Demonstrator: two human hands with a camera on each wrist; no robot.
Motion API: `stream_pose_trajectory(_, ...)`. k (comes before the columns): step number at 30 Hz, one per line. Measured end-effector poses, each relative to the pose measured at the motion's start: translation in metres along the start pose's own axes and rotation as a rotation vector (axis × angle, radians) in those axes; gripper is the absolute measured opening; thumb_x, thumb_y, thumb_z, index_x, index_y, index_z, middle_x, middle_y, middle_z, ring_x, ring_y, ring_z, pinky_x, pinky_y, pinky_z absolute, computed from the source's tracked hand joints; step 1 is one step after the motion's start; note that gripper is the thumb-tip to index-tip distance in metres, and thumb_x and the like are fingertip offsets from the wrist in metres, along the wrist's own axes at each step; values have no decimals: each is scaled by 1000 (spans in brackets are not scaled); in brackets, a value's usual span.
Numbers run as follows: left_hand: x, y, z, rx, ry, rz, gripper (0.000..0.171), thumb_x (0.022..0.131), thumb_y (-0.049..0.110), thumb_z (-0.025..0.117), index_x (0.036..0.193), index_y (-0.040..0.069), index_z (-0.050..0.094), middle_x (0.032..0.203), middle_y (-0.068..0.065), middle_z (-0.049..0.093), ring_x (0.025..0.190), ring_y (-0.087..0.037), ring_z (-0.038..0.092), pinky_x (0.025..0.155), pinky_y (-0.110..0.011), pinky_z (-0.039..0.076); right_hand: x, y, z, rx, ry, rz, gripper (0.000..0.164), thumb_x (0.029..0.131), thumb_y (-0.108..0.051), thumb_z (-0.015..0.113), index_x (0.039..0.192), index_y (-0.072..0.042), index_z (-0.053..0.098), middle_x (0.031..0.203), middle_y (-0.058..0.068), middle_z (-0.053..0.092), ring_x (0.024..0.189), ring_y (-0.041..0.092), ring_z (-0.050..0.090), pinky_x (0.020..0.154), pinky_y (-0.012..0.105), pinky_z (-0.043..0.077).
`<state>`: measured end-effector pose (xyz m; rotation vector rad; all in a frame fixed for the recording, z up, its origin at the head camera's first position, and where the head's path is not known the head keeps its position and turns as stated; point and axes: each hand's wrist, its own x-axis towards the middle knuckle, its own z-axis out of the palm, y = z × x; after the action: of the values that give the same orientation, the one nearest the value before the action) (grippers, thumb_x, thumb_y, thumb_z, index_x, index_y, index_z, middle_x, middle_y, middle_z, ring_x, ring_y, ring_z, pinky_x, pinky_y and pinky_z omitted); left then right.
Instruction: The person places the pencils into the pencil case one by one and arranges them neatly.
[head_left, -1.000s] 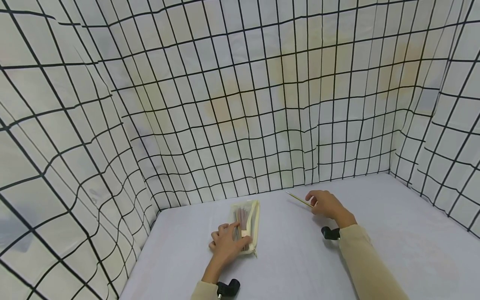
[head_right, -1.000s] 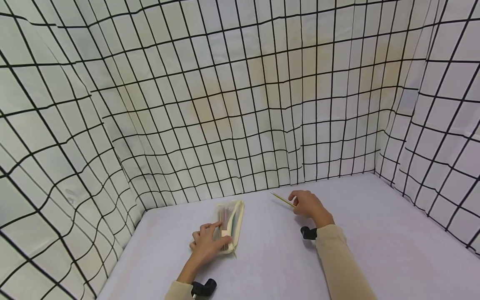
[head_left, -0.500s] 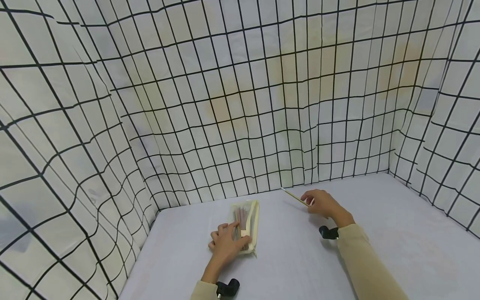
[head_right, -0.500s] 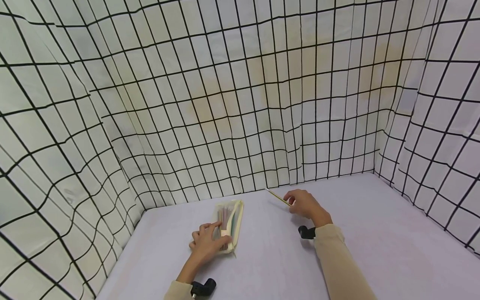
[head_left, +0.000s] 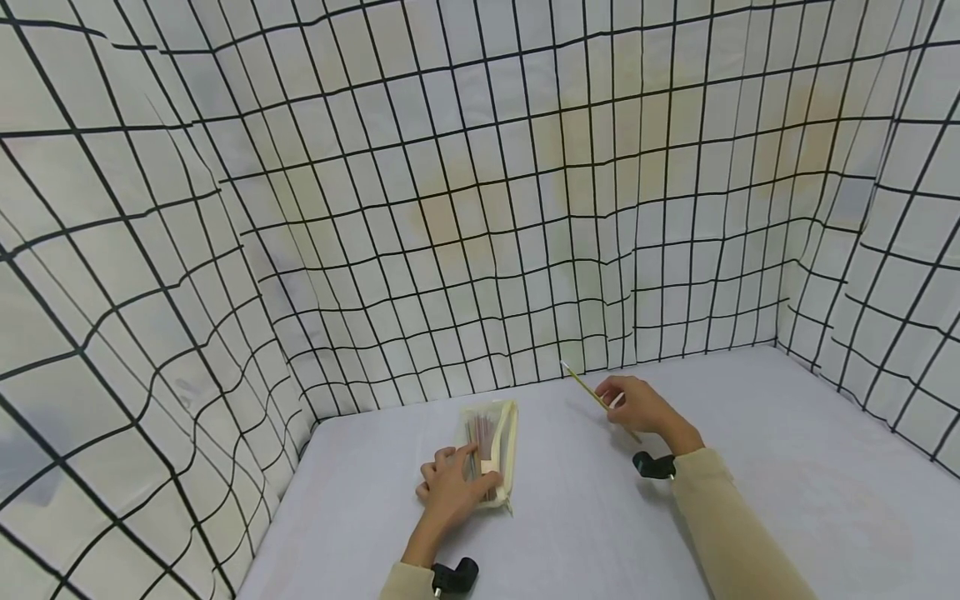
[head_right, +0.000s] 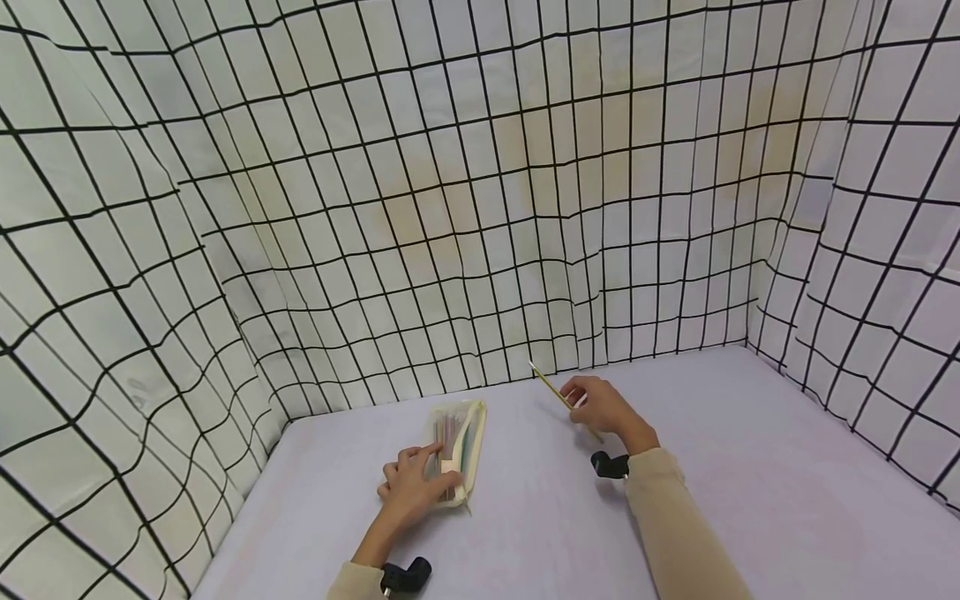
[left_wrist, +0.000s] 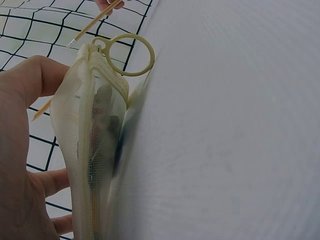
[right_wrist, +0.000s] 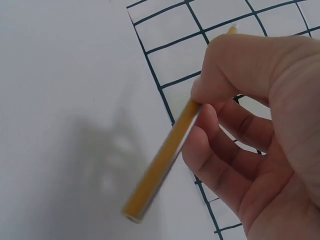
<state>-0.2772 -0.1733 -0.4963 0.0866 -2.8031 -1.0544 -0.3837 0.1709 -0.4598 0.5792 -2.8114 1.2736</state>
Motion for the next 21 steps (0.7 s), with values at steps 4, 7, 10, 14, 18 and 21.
stream_pose_trajectory(4, 0, 0, 0, 1, 3, 4, 77, 77, 50, 75, 146, 21, 56, 151, -18, 39, 125, -42, 30, 88, -60, 23, 1, 1, 2, 62, -13, -13, 35, 81, 3, 69, 116, 0, 65, 101, 12, 68, 89, 20, 64, 73, 32, 53)
stream_pose_trajectory(7, 0, 0, 0, 5, 5, 5, 77, 77, 51, 75, 146, 21, 56, 151, -18, 40, 126, -42, 30, 87, -60, 23, 2, 1, 3, 124, -26, -17, 37, 81, 3, 67, 118, 2, 63, 101, 12, 67, 88, 20, 64, 72, 32, 54)
stream_pose_trajectory(10, 0, 0, 0, 10, 7, 6, 77, 77, 52, 74, 145, 22, 56, 150, -18, 40, 126, -43, 30, 87, -59, 23, 1, -1, 4, 183, -37, -27, 39, 81, 4, 66, 120, 6, 61, 100, 14, 66, 85, 20, 63, 71, 33, 55)
stream_pose_trajectory(14, 0, 1, 0, 11, 5, 5, 77, 77, 52, 74, 145, 22, 57, 150, -17, 40, 126, -42, 30, 87, -59, 23, 1, -5, 5, 250, -51, -38, 39, 83, 6, 63, 122, 8, 59, 102, 25, 65, 82, 20, 63, 71, 34, 56)
stream_pose_trajectory(18, -1, 1, 0, 9, 1, 2, 77, 76, 53, 74, 145, 23, 56, 150, -17, 40, 125, -42, 30, 86, -59, 24, 0, -9, 6, 302, -54, -34, 37, 84, 6, 61, 121, 6, 61, 106, 34, 63, 82, 21, 63, 73, 34, 58)
stream_pose_trajectory(21, -1, 2, -1, 8, 1, 3, 77, 76, 53, 74, 145, 23, 57, 150, -17, 40, 125, -42, 31, 86, -59, 24, 0, -10, 7, 326, -48, -32, 38, 85, 6, 61, 123, 8, 60, 109, 34, 61, 88, 27, 65, 74, 36, 59)
